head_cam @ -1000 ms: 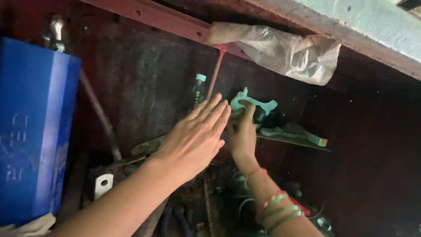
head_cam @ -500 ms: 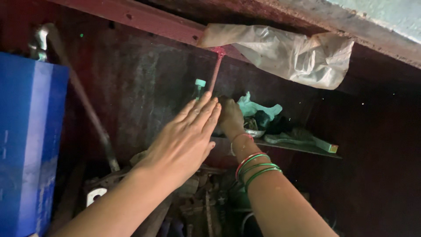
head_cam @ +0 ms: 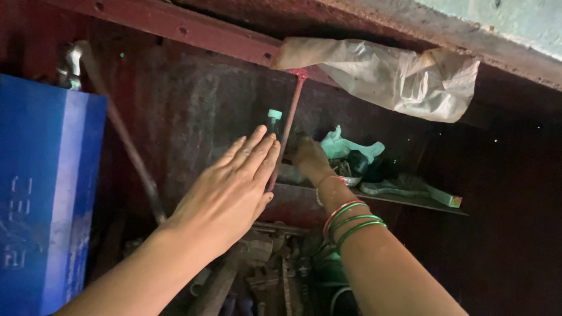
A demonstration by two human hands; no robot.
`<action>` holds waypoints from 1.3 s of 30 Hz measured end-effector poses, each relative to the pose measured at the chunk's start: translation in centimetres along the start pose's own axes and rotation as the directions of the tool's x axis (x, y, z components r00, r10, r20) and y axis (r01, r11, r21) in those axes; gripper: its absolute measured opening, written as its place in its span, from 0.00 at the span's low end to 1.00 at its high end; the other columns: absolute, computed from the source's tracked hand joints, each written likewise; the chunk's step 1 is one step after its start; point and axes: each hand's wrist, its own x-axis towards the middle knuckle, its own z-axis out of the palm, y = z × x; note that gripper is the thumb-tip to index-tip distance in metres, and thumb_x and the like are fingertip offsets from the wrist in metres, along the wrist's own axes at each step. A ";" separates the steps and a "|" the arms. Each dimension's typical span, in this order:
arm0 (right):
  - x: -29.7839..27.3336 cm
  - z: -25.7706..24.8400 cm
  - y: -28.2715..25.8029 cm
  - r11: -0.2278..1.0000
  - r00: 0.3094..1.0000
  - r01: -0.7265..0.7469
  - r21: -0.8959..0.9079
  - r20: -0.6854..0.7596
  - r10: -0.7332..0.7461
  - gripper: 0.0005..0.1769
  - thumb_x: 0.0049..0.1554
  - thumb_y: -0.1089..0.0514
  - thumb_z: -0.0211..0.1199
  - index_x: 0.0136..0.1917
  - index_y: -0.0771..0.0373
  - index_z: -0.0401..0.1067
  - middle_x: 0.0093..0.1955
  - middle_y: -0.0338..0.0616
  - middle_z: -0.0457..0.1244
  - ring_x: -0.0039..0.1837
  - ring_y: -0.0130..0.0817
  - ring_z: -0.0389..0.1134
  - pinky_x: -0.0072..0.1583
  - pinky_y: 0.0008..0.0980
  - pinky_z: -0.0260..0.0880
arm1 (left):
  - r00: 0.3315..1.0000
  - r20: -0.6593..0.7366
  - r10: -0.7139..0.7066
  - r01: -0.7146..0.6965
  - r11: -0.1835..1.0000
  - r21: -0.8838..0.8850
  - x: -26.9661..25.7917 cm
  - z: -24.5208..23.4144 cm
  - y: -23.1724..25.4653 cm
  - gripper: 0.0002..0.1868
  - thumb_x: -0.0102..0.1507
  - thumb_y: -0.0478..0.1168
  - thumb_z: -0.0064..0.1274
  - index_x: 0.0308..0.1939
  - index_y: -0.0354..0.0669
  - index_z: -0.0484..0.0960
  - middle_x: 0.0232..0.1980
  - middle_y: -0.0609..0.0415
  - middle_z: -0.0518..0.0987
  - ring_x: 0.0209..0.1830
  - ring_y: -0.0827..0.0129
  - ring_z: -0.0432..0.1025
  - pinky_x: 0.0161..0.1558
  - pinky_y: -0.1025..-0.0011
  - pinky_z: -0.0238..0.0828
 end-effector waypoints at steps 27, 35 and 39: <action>-4.2 -2.0 -1.2 0.992 0.995 0.098 0.077 -0.015 -0.097 0.32 0.45 0.39 0.72 0.54 0.65 0.78 0.57 0.64 0.68 0.62 0.58 0.69 0.64 0.47 0.68 | 1.000 0.008 -0.016 0.016 0.999 -0.036 -2.0 -1.6 0.6 0.36 0.64 0.46 0.45 0.69 0.21 0.59 0.75 0.33 0.58 0.81 0.48 0.48 0.74 0.57 0.42; -11.6 -5.6 -3.8 0.881 0.896 0.232 0.413 -0.442 -0.029 0.19 0.61 0.51 0.60 0.57 0.69 0.70 0.57 0.63 0.64 0.59 0.58 0.68 0.60 0.47 0.70 | 0.998 -0.046 -0.038 0.035 0.997 -0.067 -2.6 -2.7 1.4 0.36 0.65 0.46 0.45 0.69 0.20 0.60 0.75 0.32 0.60 0.78 0.50 0.50 0.75 0.57 0.44; -18.7 -3.9 -6.7 0.796 0.916 0.385 0.467 -0.299 -0.267 0.09 0.60 0.62 0.57 0.53 0.66 0.71 0.50 0.55 0.69 0.54 0.57 0.72 0.54 0.46 0.74 | 0.996 -0.075 -0.042 0.040 0.999 -0.021 -3.4 -3.6 0.9 0.35 0.66 0.46 0.45 0.69 0.20 0.61 0.75 0.32 0.61 0.79 0.50 0.51 0.75 0.58 0.45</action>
